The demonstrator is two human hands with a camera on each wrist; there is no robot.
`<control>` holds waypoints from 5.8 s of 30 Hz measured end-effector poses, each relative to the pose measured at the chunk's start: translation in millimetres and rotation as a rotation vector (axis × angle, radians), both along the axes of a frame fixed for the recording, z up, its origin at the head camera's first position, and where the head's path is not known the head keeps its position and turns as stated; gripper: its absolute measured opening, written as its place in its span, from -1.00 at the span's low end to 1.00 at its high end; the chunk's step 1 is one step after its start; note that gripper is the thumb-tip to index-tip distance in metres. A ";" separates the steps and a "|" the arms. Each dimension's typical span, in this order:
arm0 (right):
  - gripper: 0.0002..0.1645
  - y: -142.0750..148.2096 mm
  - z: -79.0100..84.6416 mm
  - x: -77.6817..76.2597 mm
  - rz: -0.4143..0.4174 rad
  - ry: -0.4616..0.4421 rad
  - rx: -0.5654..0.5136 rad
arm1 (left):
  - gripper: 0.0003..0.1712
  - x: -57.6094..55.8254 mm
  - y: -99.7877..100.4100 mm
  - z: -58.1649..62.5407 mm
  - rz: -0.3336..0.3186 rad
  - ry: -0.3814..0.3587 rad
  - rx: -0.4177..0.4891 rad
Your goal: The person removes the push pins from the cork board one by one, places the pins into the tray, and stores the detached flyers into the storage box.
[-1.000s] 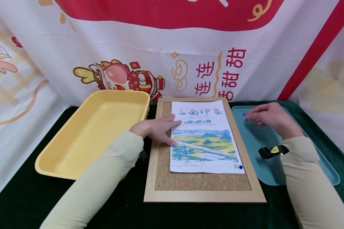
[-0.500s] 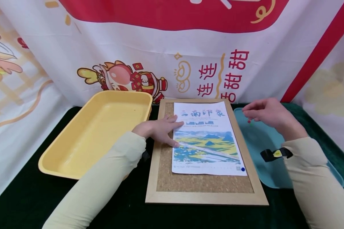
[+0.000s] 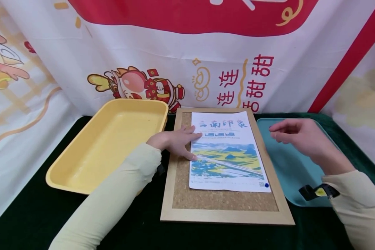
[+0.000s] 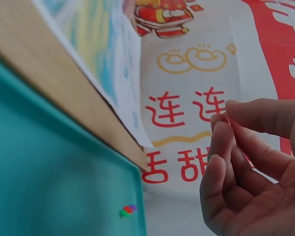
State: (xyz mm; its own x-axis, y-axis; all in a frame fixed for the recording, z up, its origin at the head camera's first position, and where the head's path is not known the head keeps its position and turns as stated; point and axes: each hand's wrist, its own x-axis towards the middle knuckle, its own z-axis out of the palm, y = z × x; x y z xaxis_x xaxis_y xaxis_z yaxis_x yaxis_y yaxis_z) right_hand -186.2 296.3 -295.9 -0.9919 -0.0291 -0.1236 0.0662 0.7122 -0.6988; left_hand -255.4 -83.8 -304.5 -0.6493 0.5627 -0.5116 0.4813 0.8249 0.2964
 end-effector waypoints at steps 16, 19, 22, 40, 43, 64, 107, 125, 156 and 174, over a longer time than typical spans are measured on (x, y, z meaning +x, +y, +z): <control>-0.45 -1.1 -24.2 32.4 0.174 -0.108 -0.036 | 0.10 -0.3 -0.6 -0.5 0.013 -0.004 0.004; -0.48 -3.7 -25.8 36.6 0.205 -0.120 -0.043 | 0.09 -0.9 -0.6 -1.3 0.013 -0.004 0.002; -0.50 -5.3 -27.5 40.6 0.231 -0.134 -0.047 | 0.10 -1.1 -0.6 -1.7 0.014 -0.003 0.000; -0.67 -7.6 -39.2 54.6 0.333 -0.221 -0.053 | 0.10 -0.6 0.0 -2.7 0.005 0.018 -0.009; -0.67 -7.8 -39.7 54.4 0.342 -0.221 -0.036 | 0.10 -0.5 0.2 -2.7 0.004 0.019 -0.011; -0.83 -14.5 -39.0 54.5 0.396 -0.176 0.063 | 0.11 -1.4 0.7 -2.8 -0.004 0.018 -0.004; -0.83 -9.9 -38.8 51.8 0.353 -0.110 0.050 | 0.09 -0.4 -0.2 -2.5 0.010 0.009 -0.006; -0.81 -8.1 -37.1 50.4 0.205 -0.018 0.080 | 0.09 -0.3 -0.6 -1.5 0.013 0.003 0.000; -0.49 26.1 -36.5 12.8 0.018 -0.040 0.072 | 0.10 -0.1 0.9 -2.0 0.012 0.012 -0.013; -0.50 33.8 -40.1 -8.0 -0.062 -0.077 0.072 | 0.09 -1.2 1.7 -1.4 0.011 0.001 -0.010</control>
State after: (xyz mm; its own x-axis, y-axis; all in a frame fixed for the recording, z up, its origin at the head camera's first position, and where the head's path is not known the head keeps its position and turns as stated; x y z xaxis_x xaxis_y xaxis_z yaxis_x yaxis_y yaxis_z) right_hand -194.2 330.1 -336.0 -0.9791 0.0435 -0.1987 0.1628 0.7530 -0.6376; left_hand -256.5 -82.1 -306.0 -0.6557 0.5505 -0.5167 0.4725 0.8330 0.2879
